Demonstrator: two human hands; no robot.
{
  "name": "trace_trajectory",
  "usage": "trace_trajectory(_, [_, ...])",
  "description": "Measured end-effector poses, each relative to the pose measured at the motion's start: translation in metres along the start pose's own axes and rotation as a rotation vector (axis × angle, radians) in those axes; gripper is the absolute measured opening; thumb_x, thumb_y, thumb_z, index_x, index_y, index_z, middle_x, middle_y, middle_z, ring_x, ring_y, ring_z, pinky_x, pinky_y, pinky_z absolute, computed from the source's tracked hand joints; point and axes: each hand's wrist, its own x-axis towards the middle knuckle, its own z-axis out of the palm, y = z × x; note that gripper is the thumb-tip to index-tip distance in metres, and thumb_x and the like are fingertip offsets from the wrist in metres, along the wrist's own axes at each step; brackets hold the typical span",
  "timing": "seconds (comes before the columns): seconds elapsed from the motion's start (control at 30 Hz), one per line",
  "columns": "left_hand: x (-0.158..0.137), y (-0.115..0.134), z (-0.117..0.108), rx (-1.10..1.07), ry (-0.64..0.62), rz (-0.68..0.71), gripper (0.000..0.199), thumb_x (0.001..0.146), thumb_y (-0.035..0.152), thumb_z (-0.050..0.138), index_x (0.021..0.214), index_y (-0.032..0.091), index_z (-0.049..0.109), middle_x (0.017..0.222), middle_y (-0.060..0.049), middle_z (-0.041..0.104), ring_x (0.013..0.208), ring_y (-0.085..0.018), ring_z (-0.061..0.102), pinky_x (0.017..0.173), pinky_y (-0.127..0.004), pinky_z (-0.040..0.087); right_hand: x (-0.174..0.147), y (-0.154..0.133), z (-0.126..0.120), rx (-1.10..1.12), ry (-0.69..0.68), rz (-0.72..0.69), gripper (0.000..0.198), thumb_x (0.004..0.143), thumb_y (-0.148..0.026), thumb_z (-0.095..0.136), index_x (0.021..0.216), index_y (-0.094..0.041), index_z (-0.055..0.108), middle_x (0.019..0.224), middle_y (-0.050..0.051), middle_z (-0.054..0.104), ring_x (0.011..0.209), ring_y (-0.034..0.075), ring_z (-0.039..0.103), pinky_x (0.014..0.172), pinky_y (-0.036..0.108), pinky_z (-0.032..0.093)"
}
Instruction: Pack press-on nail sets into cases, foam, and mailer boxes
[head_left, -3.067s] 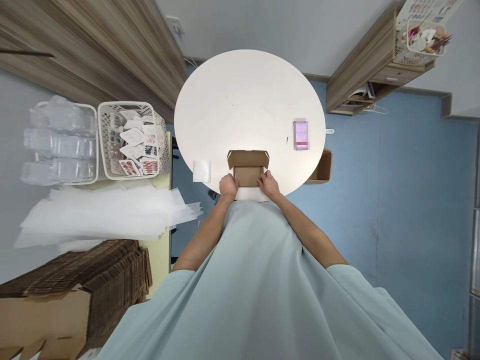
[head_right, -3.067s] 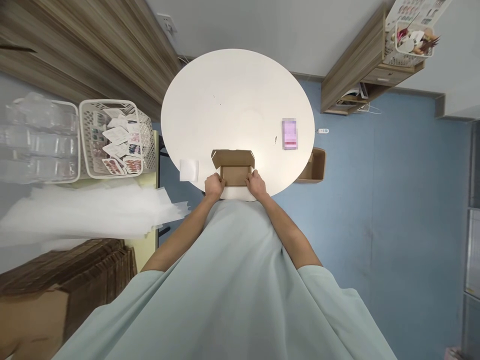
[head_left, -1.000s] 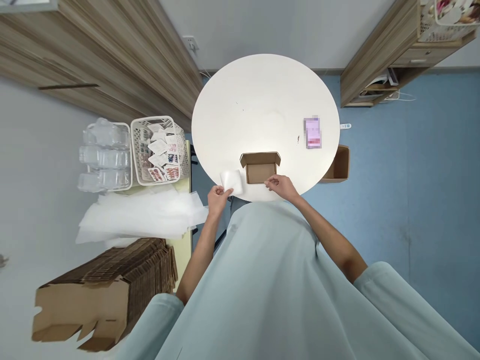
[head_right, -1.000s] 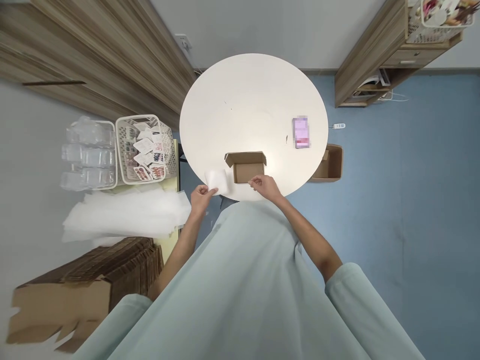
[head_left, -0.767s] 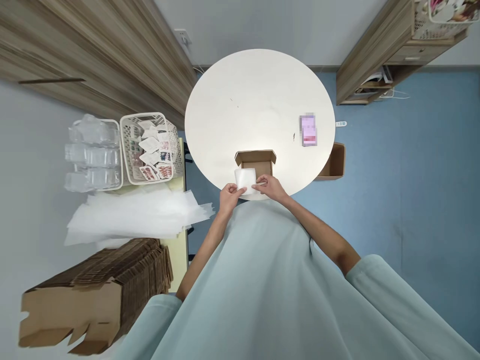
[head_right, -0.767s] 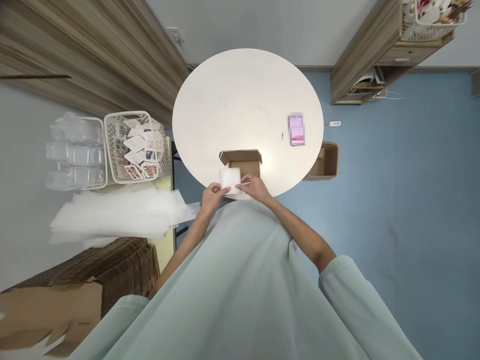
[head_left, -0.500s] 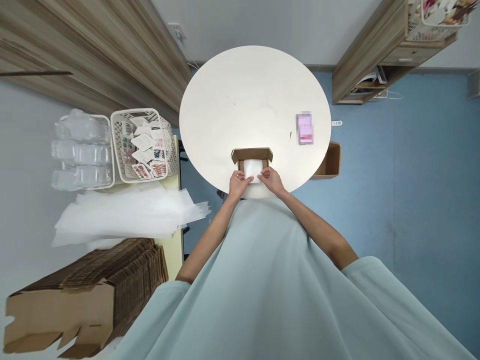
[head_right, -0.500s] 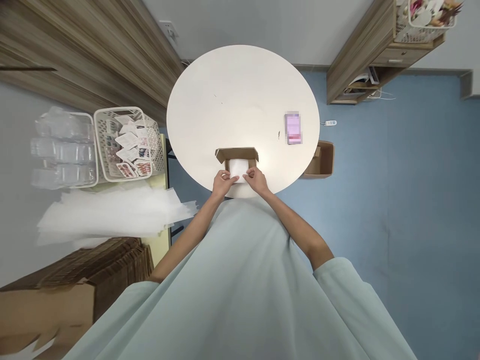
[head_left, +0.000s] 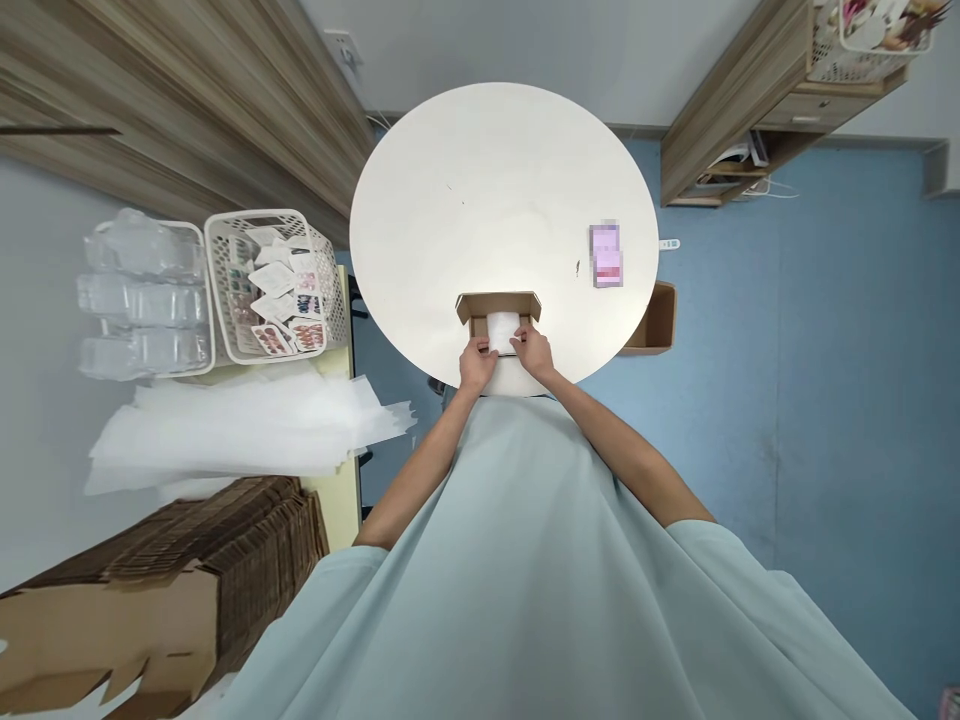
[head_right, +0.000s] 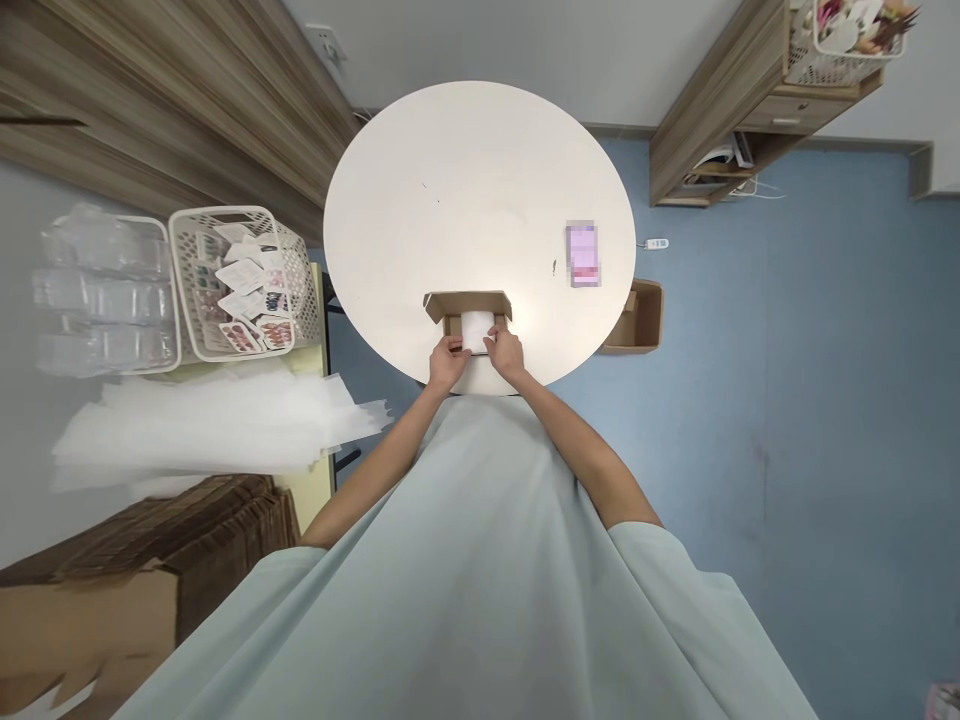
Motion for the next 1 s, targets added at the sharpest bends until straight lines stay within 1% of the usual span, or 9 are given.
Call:
trace_trajectory(0.17, [0.004, -0.002, 0.004, 0.146, 0.018, 0.08, 0.038, 0.085, 0.011, 0.071, 0.122, 0.019, 0.071, 0.126, -0.016, 0.079, 0.115, -0.034, 0.075, 0.109, -0.047, 0.054, 0.0, -0.006, 0.004, -0.154, -0.077, -0.055, 0.028, 0.104, -0.02, 0.06, 0.131, -0.019, 0.067, 0.128, 0.015, 0.077, 0.119, 0.033, 0.073, 0.106, 0.045, 0.057])
trace_trajectory(0.27, [0.006, -0.003, 0.008, 0.2, -0.003, 0.143, 0.03, 0.082, 0.009, 0.072, 0.11, 0.02, 0.073, 0.115, -0.017, 0.079, 0.122, -0.038, 0.07, 0.112, -0.05, 0.051, -0.004, -0.012, 0.008, -0.252, -0.136, -0.094, 0.028, 0.102, -0.012, 0.06, 0.128, -0.016, 0.069, 0.144, 0.02, 0.069, 0.121, 0.033, 0.073, 0.108, 0.045, 0.056])
trace_trajectory(0.37, [0.003, -0.004, 0.008, 0.25, -0.021, 0.204, 0.025, 0.079, 0.006, 0.071, 0.101, 0.019, 0.071, 0.12, -0.022, 0.074, 0.13, -0.042, 0.064, 0.115, -0.055, 0.049, -0.009, -0.019, 0.011, -0.323, -0.167, -0.124, 0.027, 0.099, -0.007, 0.06, 0.122, -0.015, 0.071, 0.149, 0.023, 0.063, 0.117, 0.032, 0.073, 0.103, 0.042, 0.058])
trace_trajectory(0.47, [-0.002, -0.003, -0.001, 0.283, 0.024, 0.247, 0.025, 0.083, 0.009, 0.069, 0.106, 0.019, 0.069, 0.129, -0.022, 0.07, 0.132, -0.042, 0.06, 0.116, -0.056, 0.049, -0.018, -0.02, 0.003, -0.307, -0.164, -0.177, 0.02, 0.101, -0.011, 0.06, 0.115, -0.016, 0.073, 0.143, 0.022, 0.067, 0.116, 0.032, 0.073, 0.102, 0.041, 0.057])
trace_trajectory(0.6, [-0.001, -0.002, -0.03, 0.19, 0.193, 0.232, 0.036, 0.091, 0.016, 0.065, 0.127, 0.019, 0.064, 0.135, -0.017, 0.067, 0.122, -0.035, 0.068, 0.114, -0.053, 0.053, -0.032, -0.006, -0.028, -0.166, -0.07, -0.149, 0.019, 0.108, -0.03, 0.055, 0.104, -0.021, 0.073, 0.11, 0.012, 0.079, 0.104, 0.029, 0.075, 0.099, 0.041, 0.057])
trace_trajectory(0.67, [0.008, 0.001, -0.046, 0.102, 0.26, 0.229, 0.052, 0.091, 0.016, 0.066, 0.142, 0.018, 0.056, 0.147, -0.018, 0.061, 0.124, -0.032, 0.069, 0.115, -0.05, 0.054, -0.032, 0.003, -0.045, -0.092, 0.066, -0.103, 0.022, 0.106, -0.038, 0.058, 0.114, -0.022, 0.07, 0.111, 0.011, 0.079, 0.103, 0.028, 0.075, 0.099, 0.043, 0.059])
trace_trajectory(0.77, [0.029, 0.01, -0.062, -0.031, 0.232, 0.286, 0.082, 0.085, 0.013, 0.071, 0.162, 0.019, 0.042, 0.164, -0.02, 0.052, 0.145, -0.033, 0.059, 0.126, -0.05, 0.047, -0.019, 0.008, -0.062, 0.024, 0.179, -0.145, 0.046, 0.099, -0.039, 0.066, 0.14, -0.02, 0.062, 0.14, 0.017, 0.072, 0.128, 0.032, 0.07, 0.112, 0.048, 0.057])
trace_trajectory(0.87, [0.044, 0.021, -0.07, -0.113, 0.115, 0.313, 0.097, 0.083, 0.013, 0.073, 0.17, 0.019, 0.033, 0.169, -0.021, 0.049, 0.154, -0.036, 0.054, 0.131, -0.054, 0.041, -0.003, 0.002, -0.064, 0.131, 0.12, -0.211, 0.064, 0.099, -0.038, 0.064, 0.158, -0.018, 0.05, 0.159, 0.019, 0.061, 0.147, 0.033, 0.061, 0.124, 0.05, 0.051])
trace_trajectory(1.0, [0.043, 0.029, -0.071, -0.151, 0.023, 0.321, 0.096, 0.084, 0.012, 0.072, 0.172, 0.018, 0.033, 0.169, -0.022, 0.05, 0.146, -0.034, 0.062, 0.126, -0.05, 0.049, 0.005, -0.012, -0.058, 0.195, 0.024, -0.237, 0.07, 0.102, -0.039, 0.061, 0.165, -0.016, 0.044, 0.165, 0.02, 0.057, 0.145, 0.033, 0.065, 0.125, 0.049, 0.051])
